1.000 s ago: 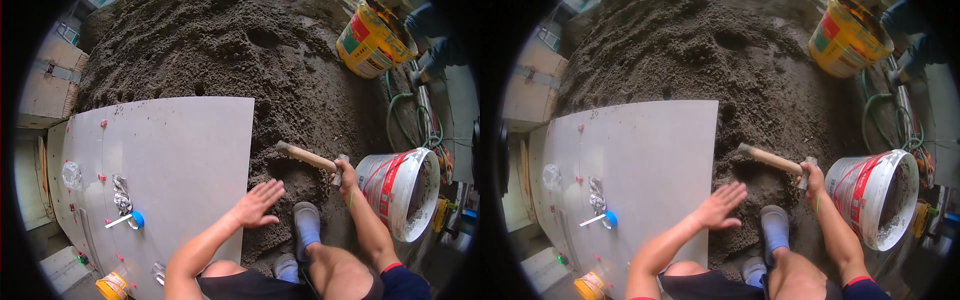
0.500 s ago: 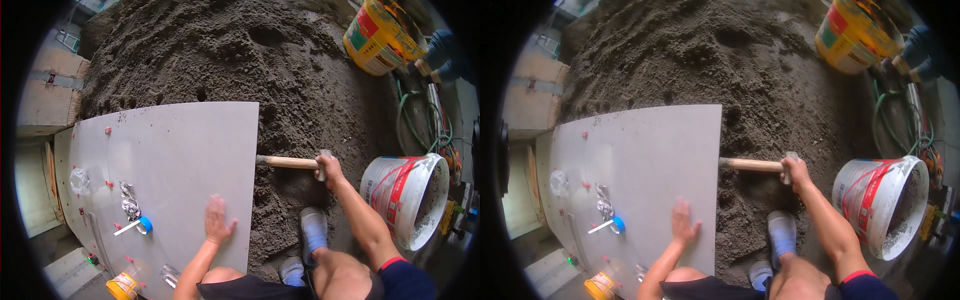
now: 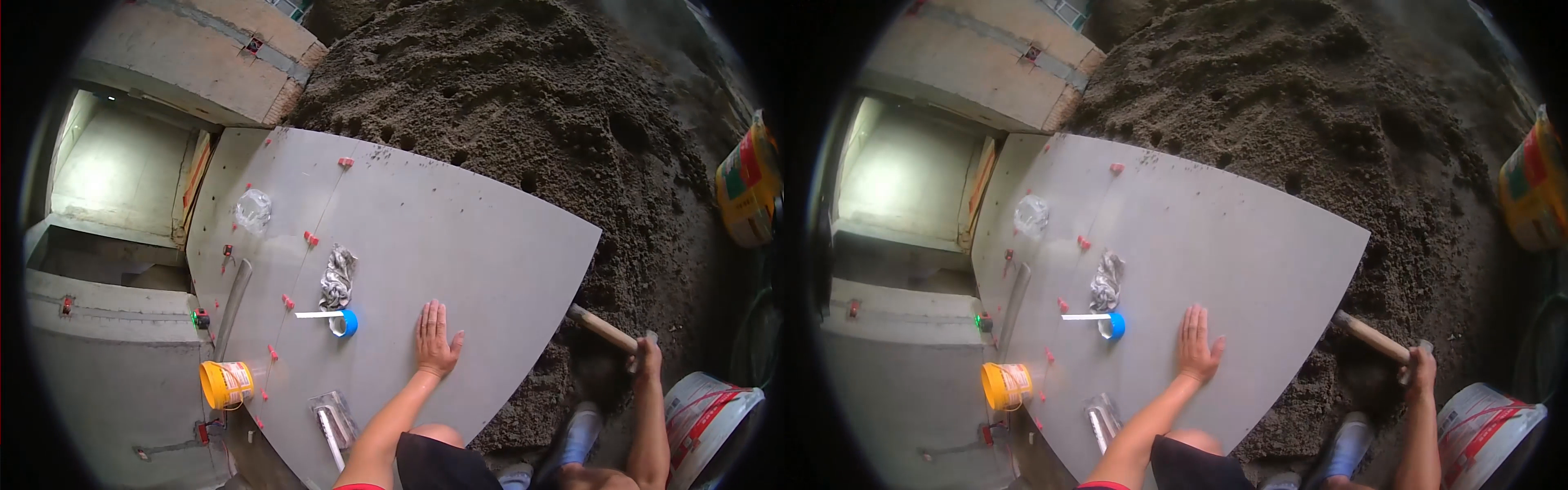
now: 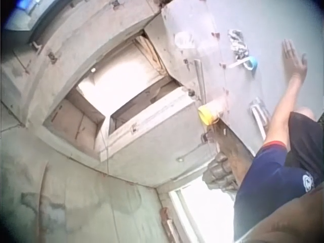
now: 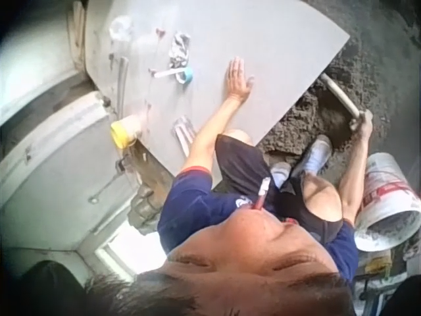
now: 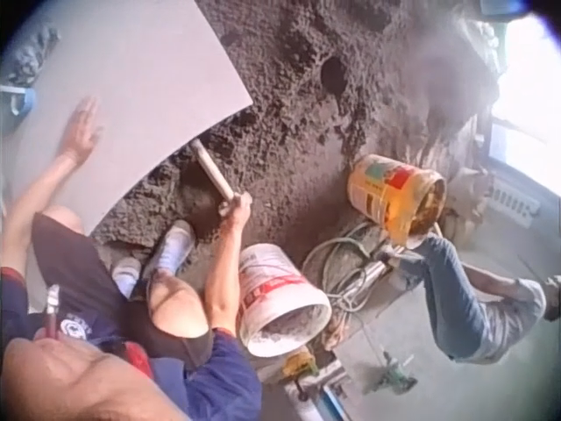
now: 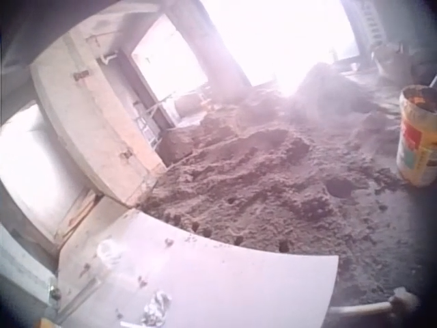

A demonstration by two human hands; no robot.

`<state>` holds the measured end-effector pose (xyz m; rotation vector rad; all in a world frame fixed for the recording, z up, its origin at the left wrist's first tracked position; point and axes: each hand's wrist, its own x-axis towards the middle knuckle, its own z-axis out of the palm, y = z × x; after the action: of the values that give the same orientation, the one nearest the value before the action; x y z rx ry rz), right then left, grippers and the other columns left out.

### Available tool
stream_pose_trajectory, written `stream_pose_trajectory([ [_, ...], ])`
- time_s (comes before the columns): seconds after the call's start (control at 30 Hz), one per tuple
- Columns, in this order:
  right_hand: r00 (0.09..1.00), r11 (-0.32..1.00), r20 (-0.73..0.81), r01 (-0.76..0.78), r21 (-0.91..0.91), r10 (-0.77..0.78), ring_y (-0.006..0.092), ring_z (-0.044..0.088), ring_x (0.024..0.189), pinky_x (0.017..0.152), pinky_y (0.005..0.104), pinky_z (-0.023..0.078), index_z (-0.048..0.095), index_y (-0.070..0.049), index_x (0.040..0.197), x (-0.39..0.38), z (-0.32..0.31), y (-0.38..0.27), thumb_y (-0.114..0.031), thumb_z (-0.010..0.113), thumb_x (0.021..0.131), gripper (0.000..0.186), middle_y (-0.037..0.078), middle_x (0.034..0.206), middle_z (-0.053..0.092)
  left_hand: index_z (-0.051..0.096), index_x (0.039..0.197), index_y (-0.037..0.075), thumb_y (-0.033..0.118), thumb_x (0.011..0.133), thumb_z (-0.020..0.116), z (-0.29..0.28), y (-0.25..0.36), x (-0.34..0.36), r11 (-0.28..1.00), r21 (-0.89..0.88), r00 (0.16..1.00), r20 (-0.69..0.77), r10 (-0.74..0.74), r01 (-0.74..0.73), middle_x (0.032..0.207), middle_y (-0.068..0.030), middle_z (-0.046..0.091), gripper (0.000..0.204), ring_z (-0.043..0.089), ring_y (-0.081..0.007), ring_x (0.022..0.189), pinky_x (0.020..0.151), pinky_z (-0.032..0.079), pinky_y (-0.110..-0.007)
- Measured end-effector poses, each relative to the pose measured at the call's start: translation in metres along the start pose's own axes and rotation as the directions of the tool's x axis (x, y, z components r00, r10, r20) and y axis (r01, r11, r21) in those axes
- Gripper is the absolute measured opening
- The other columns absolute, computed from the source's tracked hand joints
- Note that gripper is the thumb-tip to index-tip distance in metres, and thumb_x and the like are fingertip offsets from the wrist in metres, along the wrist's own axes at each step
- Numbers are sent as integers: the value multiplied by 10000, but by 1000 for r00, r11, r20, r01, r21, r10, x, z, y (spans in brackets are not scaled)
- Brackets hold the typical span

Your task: The person installs floor tiles by spreading mortar with a notched trowel, placing tiles onto the wet bed, and using a rubber mallet and spacer clips to level and align them.

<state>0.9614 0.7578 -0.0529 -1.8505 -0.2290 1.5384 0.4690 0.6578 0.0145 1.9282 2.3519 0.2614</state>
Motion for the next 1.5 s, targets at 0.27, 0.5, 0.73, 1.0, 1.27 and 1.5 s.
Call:
stream_pose_trajectory([
  [0.27, 989, 983, 26, 150, -107, -148, 176, 507, 474, 435, 314, 434, 528, -109, 825, -12, 21, -9, -264, 608, 823, 174, 28, 654, 510, 368, 1488, -11, 424, 932, 556, 8, 12, 9, 999, -32, 996, -83, 17, -19, 1554, -201, 346, 730, 298, -366, 1457, 1188, 238, -479],
  [0.5, 992, 992, 23, 121, 36, -121, 141, 532, 549, 443, 293, 450, 538, -124, 871, -12, -25, -45, -227, 642, 811, 158, 15, 730, 543, 397, 1471, -19, 405, 943, 540, 13, -6, 18, 998, 53, 998, -50, 39, -37, 1531, -207, 382, 692, 325, -381, 1439, 1182, 262, -495],
  [0.73, 992, 995, -104, -65, 76, 72, 155, 524, 497, 452, 305, 483, 566, -102, 911, -32, -79, -38, -246, 652, 818, 192, 35, 718, 541, 383, 1476, -28, 350, 949, 529, 15, 12, 15, 1000, 10, 996, -84, 0, 1, 1532, -204, 381, 665, 324, -377, 1440, 1178, 267, -485],
  [1.0, 996, 994, 17, -84, 71, 83, 171, 542, 479, 420, 317, 473, 542, -93, 924, -42, -5, -32, -234, 642, 828, 197, 49, 690, 528, 376, 1480, -21, 308, 941, 546, 5, 10, 13, 999, -34, 997, -81, 3, -6, 1549, -190, 359, 654, 320, -371, 1443, 1182, 257, -478],
  [1.27, 998, 997, 8, -56, 50, 56, 178, 545, 479, 433, 328, 475, 580, -64, 918, -44, 14, -37, -224, 647, 830, 195, 67, 693, 555, 374, 1479, -28, 296, 939, 538, 10, 15, 15, 1000, -15, 998, -68, -7, 6, 1550, -197, 354, 651, 314, -377, 1444, 1184, 256, -474],
  [1.5, 995, 992, -36, -89, 86, 92, 151, 538, 474, 414, 286, 462, 560, -75, 882, -27, -45, -40, -244, 617, 832, 186, 62, 703, 569, 370, 1488, -9, 282, 946, 530, 4, 14, 19, 999, -30, 994, -110, 18, -22, 1536, -210, 371, 635, 317, -383, 1442, 1183, 260, -468],
])
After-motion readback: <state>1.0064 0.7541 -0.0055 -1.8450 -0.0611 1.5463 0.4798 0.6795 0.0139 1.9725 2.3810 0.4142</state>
